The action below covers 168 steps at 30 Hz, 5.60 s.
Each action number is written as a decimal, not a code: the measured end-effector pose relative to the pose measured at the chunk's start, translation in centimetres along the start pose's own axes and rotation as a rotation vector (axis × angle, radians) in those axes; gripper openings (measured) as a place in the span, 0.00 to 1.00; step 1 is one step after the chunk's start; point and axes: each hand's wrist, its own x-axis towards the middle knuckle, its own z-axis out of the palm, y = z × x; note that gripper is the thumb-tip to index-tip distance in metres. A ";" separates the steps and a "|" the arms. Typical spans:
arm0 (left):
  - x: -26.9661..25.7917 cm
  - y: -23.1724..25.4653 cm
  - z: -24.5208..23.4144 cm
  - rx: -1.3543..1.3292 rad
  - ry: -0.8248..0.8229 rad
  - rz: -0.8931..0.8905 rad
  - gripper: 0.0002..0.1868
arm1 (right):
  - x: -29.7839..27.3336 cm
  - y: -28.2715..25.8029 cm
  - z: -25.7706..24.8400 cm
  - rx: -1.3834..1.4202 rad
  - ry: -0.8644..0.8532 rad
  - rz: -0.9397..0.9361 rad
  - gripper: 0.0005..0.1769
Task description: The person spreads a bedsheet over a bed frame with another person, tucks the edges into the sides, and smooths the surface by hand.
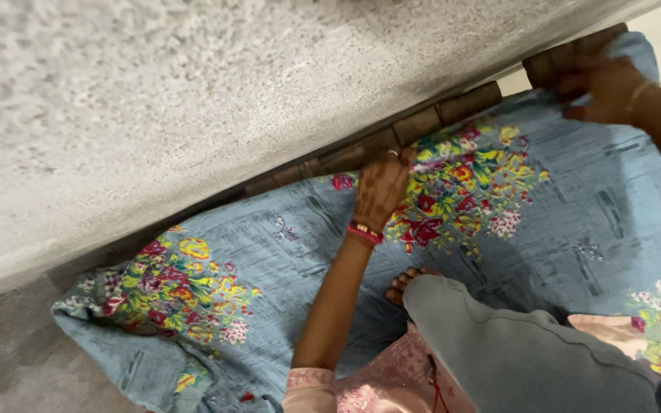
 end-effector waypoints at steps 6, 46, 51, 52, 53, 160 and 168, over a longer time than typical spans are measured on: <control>-3.1 2.1 -1.4 0.075 0.070 0.161 0.16 | -0.1 5.2 2.2 0.367 -0.055 0.062 0.24; -1.4 2.9 9.4 -0.302 -0.004 0.206 0.28 | 1.4 5.4 -0.1 -0.578 -0.508 -0.240 0.43; 1.0 2.5 6.1 -0.480 -0.301 0.094 0.27 | -0.6 4.9 3.1 -0.459 -0.772 -0.023 0.47; 1.4 2.6 5.7 -0.488 -0.356 0.119 0.29 | -0.6 5.4 4.4 -0.388 -0.717 -0.016 0.46; 1.5 2.7 5.5 -0.490 -0.358 0.117 0.29 | -0.8 5.1 4.6 -0.292 -0.654 0.021 0.45; -2.4 -3.6 6.9 0.015 0.433 -0.383 0.24 | 6.4 -16.2 -1.4 0.465 0.787 0.117 0.10; -10.4 -5.0 0.8 0.060 0.839 -1.082 0.31 | 2.2 -29.5 -2.5 0.525 0.916 -0.268 0.22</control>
